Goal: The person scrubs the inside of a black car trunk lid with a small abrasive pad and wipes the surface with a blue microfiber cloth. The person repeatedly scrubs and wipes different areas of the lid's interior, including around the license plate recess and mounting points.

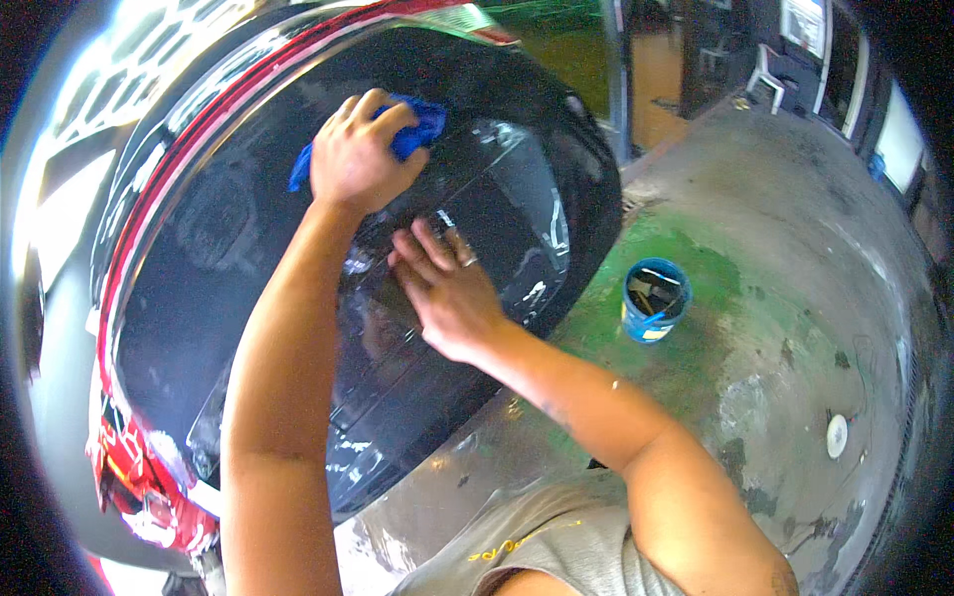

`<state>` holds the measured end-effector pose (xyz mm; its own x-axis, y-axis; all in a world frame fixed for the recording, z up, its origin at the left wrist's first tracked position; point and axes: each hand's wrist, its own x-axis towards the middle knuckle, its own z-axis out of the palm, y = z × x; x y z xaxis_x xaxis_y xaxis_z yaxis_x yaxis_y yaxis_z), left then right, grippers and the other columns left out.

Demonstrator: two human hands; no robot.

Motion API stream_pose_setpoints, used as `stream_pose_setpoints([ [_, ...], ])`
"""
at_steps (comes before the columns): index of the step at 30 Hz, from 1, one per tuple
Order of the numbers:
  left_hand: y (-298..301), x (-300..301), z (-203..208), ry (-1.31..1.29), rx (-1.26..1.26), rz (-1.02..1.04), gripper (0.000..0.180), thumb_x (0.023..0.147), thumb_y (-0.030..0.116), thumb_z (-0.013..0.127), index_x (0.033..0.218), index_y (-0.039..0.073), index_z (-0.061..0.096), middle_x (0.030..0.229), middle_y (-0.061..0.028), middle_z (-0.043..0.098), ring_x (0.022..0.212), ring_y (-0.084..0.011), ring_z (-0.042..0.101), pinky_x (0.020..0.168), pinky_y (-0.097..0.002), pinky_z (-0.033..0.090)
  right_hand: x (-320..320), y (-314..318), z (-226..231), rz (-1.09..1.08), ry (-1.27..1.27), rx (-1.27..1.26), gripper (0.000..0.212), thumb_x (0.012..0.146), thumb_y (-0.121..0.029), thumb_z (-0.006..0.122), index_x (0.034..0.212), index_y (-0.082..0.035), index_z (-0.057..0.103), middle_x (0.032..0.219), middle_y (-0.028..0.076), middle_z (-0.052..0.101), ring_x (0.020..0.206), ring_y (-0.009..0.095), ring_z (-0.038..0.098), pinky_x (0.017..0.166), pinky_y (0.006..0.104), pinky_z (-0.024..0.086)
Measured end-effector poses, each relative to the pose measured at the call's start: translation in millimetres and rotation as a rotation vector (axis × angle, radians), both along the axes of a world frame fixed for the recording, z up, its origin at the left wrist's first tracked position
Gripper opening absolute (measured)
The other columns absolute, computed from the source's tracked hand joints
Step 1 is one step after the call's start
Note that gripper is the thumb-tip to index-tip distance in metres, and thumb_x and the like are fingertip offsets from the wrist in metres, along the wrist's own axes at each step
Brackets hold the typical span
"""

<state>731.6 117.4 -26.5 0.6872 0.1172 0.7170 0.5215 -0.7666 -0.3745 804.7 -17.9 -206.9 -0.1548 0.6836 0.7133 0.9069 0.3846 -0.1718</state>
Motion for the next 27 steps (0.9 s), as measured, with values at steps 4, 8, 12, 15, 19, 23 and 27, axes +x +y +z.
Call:
stream_pose_setpoints([
  [4,3.7,1.5,-1.3,-0.013,-0.038,-0.026,0.031,0.074,0.028,0.086,0.102,0.018,0.08,0.116,-0.0047,0.074,0.11,-0.0315,0.072,0.099,-0.0464,0.06,9.8,-5.1,-45.8,0.118,-0.027,-0.003,0.071,0.094,-0.012,0.064,0.163,-0.002,0.05,0.176,0.016,0.044,0.164,0.036,0.04,0.134,0.0567,0.03],
  [8,1.3,-0.3,1.4,-0.006,-0.003,-0.025,0.031,0.075,0.03,0.086,0.103,0.017,0.08,0.116,-0.0054,0.073,0.108,-0.0317,0.071,0.098,-0.0468,0.06,61.4,3.9,-44.1,0.097,-0.057,-0.01,0.086,0.086,-0.005,0.066,0.169,-0.009,0.045,0.179,0.013,0.04,0.166,0.033,0.038,0.131,0.067,0.026],
  [12,-1.9,4.8,-1.4,-0.014,-0.003,-0.029,0.03,0.075,0.03,0.086,0.102,0.018,0.081,0.116,-0.005,0.073,0.109,-0.0318,0.071,0.098,-0.0472,0.06,115.1,30.8,-30.5,-0.283,0.0,0.054,0.078,0.1,-0.021,0.071,0.168,0.0,0.04,0.174,0.021,0.045,0.162,0.039,0.042,0.131,0.0684,0.025],
  [15,2.0,1.9,-0.4,-0.018,-0.007,-0.014,0.03,0.075,0.029,0.086,0.102,0.018,0.08,0.116,-0.0048,0.073,0.109,-0.0319,0.071,0.098,-0.0473,0.06,5.0,15.9,-47.0,-0.071,0.174,-0.041,0.079,0.092,-0.004,0.061,0.168,0.0,0.04,0.177,0.023,0.038,0.167,0.038,0.033,0.135,0.0682,0.017],
  [19,3.2,0.8,-1.0,-0.011,-0.013,-0.018,0.03,0.074,0.027,0.086,0.102,0.018,0.08,0.115,-0.0046,0.073,0.109,-0.0318,0.072,0.098,-0.0468,0.06,30.3,10.0,-42.2,0.103,-0.062,-0.014,0.092,0.082,-0.007,0.074,0.168,-0.001,0.041,0.18,0.02,0.034,0.169,0.037,0.03,0.136,0.0654,0.015],
  [23,-2.2,5.3,2.5,-0.016,-0.013,-0.018,0.031,0.073,0.026,0.085,0.102,0.017,0.08,0.116,-0.0043,0.074,0.11,-0.0313,0.072,0.099,-0.0462,0.06,97.4,49.9,-22.8,-0.399,0.034,0.099,0.079,0.1,-0.031,0.075,0.165,0.003,0.044,0.17,0.024,0.049,0.162,0.042,0.04,0.132,0.0671,0.023],
  [27,1.1,2.9,-2.4,-0.014,-0.011,-0.005,0.031,0.074,0.027,0.086,0.103,0.018,0.081,0.116,-0.0043,0.074,0.11,-0.031,0.072,0.098,-0.046,0.06,-28.2,0.7,-34.8,0.063,0.192,-0.117,0.088,0.088,-0.009,0.068,0.17,-0.001,0.038,0.184,0.022,0.025,0.171,0.038,0.022,0.136,0.068,0.011],
])
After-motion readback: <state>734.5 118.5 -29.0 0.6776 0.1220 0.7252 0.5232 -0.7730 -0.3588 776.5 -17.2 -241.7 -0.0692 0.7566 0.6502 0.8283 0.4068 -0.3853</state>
